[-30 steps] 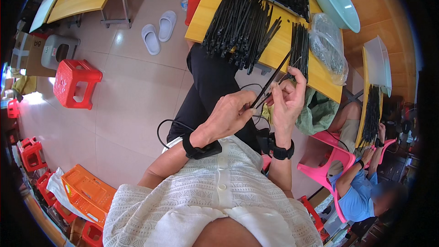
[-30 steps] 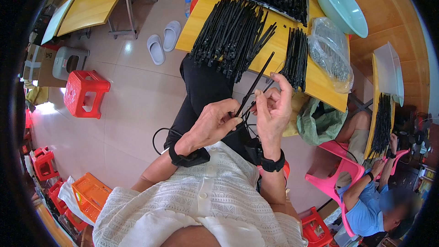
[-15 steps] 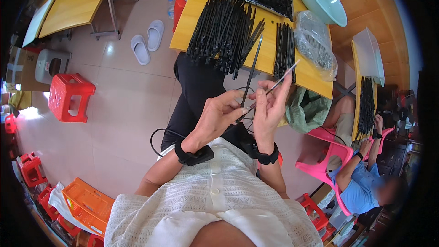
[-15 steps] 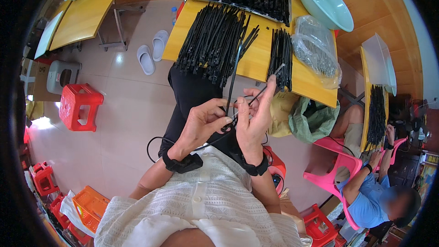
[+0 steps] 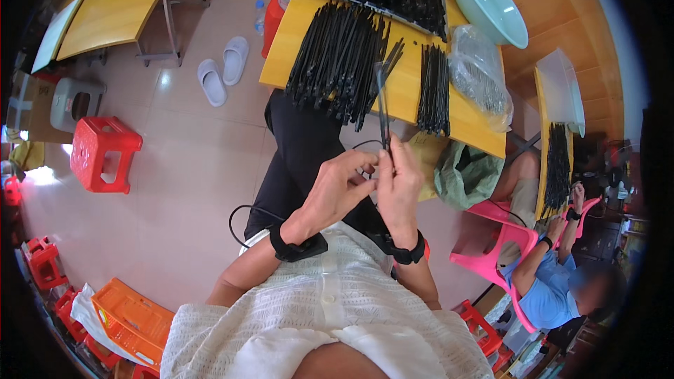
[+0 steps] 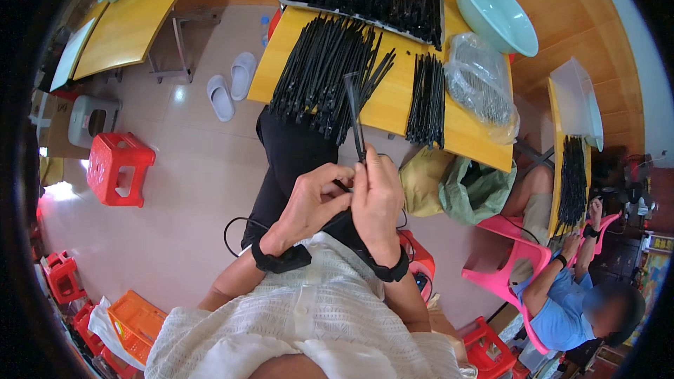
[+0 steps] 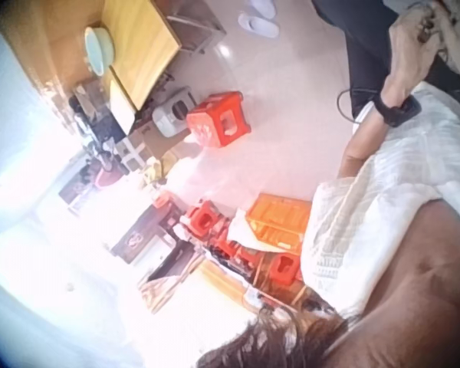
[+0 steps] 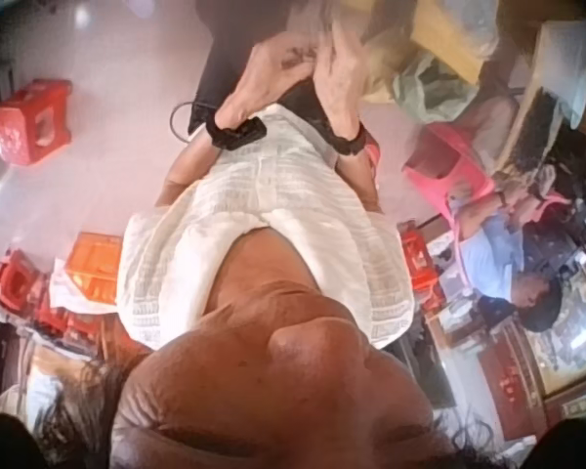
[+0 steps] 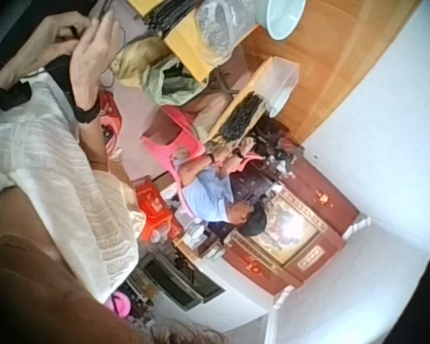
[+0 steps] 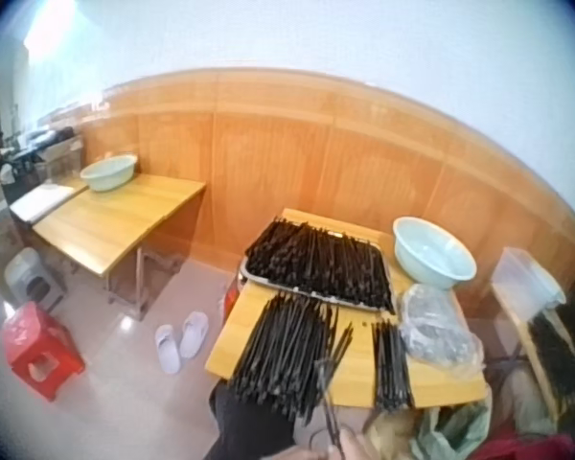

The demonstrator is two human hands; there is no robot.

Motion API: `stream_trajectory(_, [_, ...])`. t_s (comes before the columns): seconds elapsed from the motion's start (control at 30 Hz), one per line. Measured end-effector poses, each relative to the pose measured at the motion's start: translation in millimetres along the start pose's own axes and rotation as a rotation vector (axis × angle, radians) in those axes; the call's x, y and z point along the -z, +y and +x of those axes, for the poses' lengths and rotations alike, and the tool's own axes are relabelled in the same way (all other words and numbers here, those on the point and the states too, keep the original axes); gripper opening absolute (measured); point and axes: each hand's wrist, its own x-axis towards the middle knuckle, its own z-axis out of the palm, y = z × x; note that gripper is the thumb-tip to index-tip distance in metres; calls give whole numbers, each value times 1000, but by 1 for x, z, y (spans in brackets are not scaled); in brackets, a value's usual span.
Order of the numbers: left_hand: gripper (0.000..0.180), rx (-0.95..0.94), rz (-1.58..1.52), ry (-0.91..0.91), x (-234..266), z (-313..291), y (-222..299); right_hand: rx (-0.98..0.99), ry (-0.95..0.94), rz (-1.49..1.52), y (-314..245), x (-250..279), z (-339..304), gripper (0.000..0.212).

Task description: Preparing and sorting black plastic cable ties.

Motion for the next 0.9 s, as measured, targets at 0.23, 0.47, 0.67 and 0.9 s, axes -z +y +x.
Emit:
stream_trajectory(0.23, [31, 59, 44, 17, 8, -1, 1, -57, 189, -113, 72, 37, 49, 23])
stream_trajectory(0.47, [26, 39, 37, 8, 11, -2, -7, -215, 186, -142, 98, 46, 86, 32])
stream_trajectory(0.67, [23, 64, 8, -1, 14, -2, -9, -91, 197, -333, 101, 35, 91, 27])
stream_trajectory(0.9, [19, 58, 5, 14, 18, 1, -14, -123, 216, -158, 66, 18, 64, 17])
